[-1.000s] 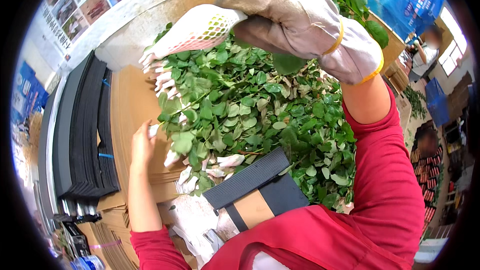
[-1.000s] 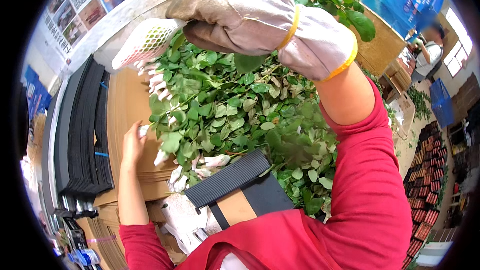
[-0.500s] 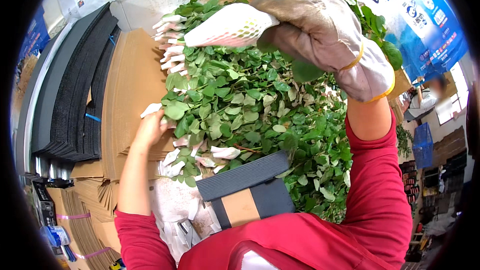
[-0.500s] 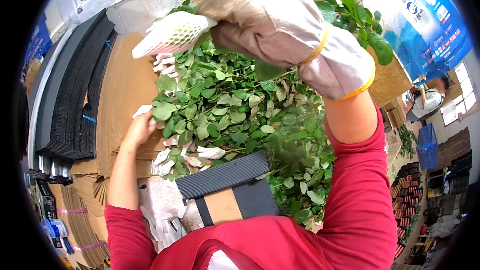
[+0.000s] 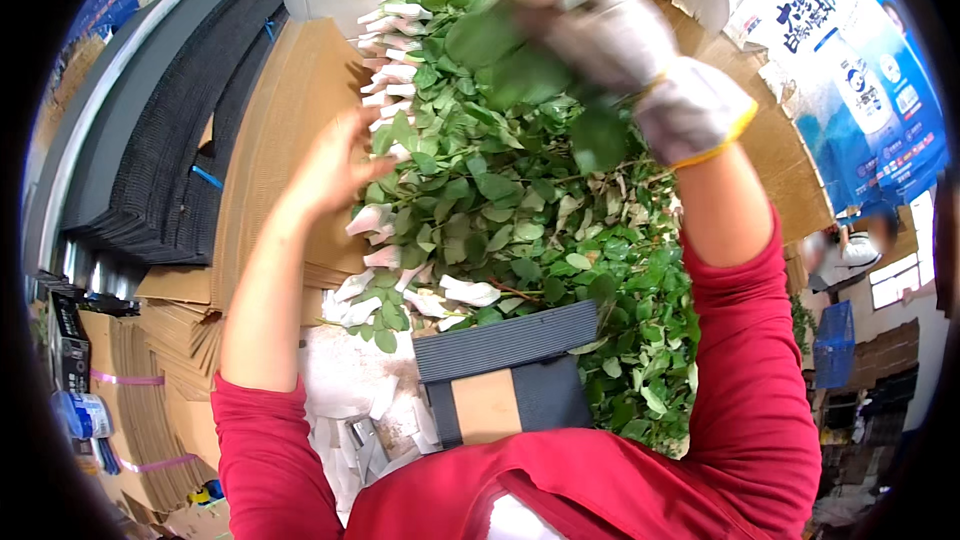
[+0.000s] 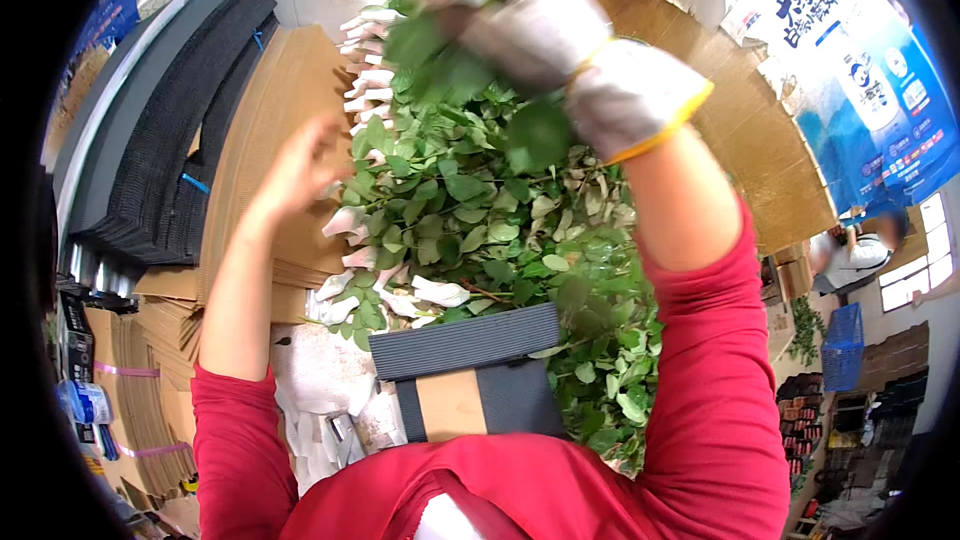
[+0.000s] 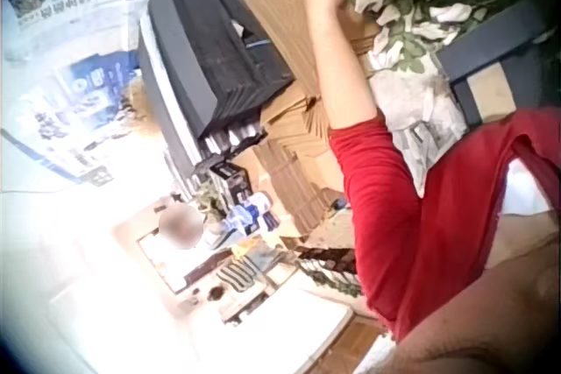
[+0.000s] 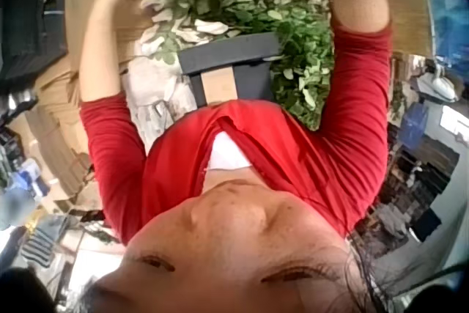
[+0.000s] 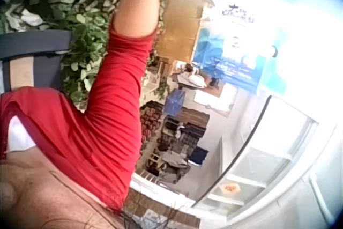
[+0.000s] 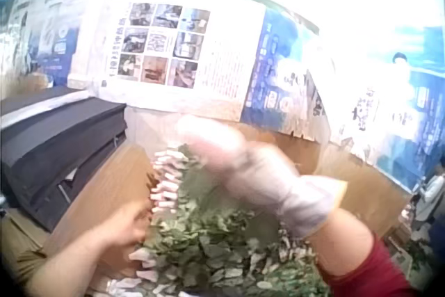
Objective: The person arranges pink roses and green leaves into a black plastic tray, placing them in rows. They then use a stapler to secure the arrangement and place the finished tray into a larger container.
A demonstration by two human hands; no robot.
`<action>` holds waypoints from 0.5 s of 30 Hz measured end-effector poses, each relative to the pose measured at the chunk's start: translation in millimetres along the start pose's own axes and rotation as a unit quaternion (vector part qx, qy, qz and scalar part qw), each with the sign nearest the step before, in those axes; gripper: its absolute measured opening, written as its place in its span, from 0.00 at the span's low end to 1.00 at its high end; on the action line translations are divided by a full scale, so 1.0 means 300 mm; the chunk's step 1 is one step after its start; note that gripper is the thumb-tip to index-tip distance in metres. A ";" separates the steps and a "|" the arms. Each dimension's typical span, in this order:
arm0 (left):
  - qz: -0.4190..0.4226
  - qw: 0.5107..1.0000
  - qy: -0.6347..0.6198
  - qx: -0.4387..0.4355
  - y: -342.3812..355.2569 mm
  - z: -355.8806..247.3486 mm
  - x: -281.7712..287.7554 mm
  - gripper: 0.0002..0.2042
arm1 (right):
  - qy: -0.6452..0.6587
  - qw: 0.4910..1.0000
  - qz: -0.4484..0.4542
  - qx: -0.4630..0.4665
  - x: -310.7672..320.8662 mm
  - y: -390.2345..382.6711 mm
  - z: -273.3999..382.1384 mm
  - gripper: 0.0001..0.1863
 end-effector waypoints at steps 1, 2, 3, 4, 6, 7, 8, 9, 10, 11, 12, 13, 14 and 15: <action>0.077 0.994 0.076 0.017 -0.071 0.152 -0.084 0.27 | 0.013 0.998 -0.064 0.005 0.095 0.015 -0.042 0.19; 0.136 0.981 0.123 0.071 -0.154 0.241 -0.147 0.27 | -0.052 0.989 -0.142 -0.004 0.209 0.021 -0.018 0.18; 0.130 0.984 0.093 0.082 -0.215 0.312 -0.202 0.25 | 0.098 0.988 -0.118 0.035 0.326 0.019 -0.020 0.16; 0.125 0.986 0.057 0.091 -0.249 0.361 -0.258 0.24 | 0.240 0.964 -0.089 0.068 0.467 0.015 -0.025 0.16; 0.097 0.994 0.008 0.059 -0.210 0.336 -0.327 0.23 | 0.262 0.931 -0.233 0.102 0.867 -0.049 -0.180 0.21; 0.083 0.994 0.003 0.075 -0.216 0.339 -0.310 0.23 | 0.264 0.916 -0.252 0.165 0.924 -0.063 -0.165 0.23; 0.076 0.993 0.004 0.090 -0.216 0.336 -0.279 0.23 | 0.250 0.908 -0.266 0.205 0.967 -0.091 -0.157 0.25; 0.082 0.994 0.028 0.071 -0.200 0.325 -0.259 0.24 | 0.230 0.900 -0.278 0.245 1.021 -0.117 -0.131 0.27; 0.119 0.988 0.061 0.077 -0.155 0.276 -0.226 0.24 | 0.208 0.907 -0.299 0.211 1.034 -0.156 -0.119 0.32; 0.115 0.987 0.065 0.089 -0.118 0.218 -0.177 0.24 | 0.191 0.912 -0.317 0.179 1.040 -0.186 -0.108 0.36; 0.114 0.986 0.069 0.099 -0.074 0.151 -0.134 0.24 | 0.129 0.907 -0.346 0.200 1.013 -0.204 -0.060 0.35; 0.097 0.990 0.055 0.087 -0.024 0.092 -0.094 0.23 | 0.108 0.921 -0.333 0.173 0.969 -0.207 -0.032 0.34; 0.086 0.993 0.038 0.074 0.030 0.031 -0.071 0.23 | 0.084 0.933 -0.321 0.141 0.927 -0.222 -0.027 0.34; 0.041 0.998 0.038 -0.022 0.079 -0.060 -0.041 0.22 | 0.052 0.958 -0.275 0.059 0.887 -0.211 -0.065 0.19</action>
Point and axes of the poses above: each hand's wrist, its own y-axis towards the middle knuckle, its own x-axis out of the back of the hand, z = x × y, the point moved 3 cm from there along y, towards the middle knuckle, and after that the axes turned 7 degrees about -x, right-handed, at the moved point
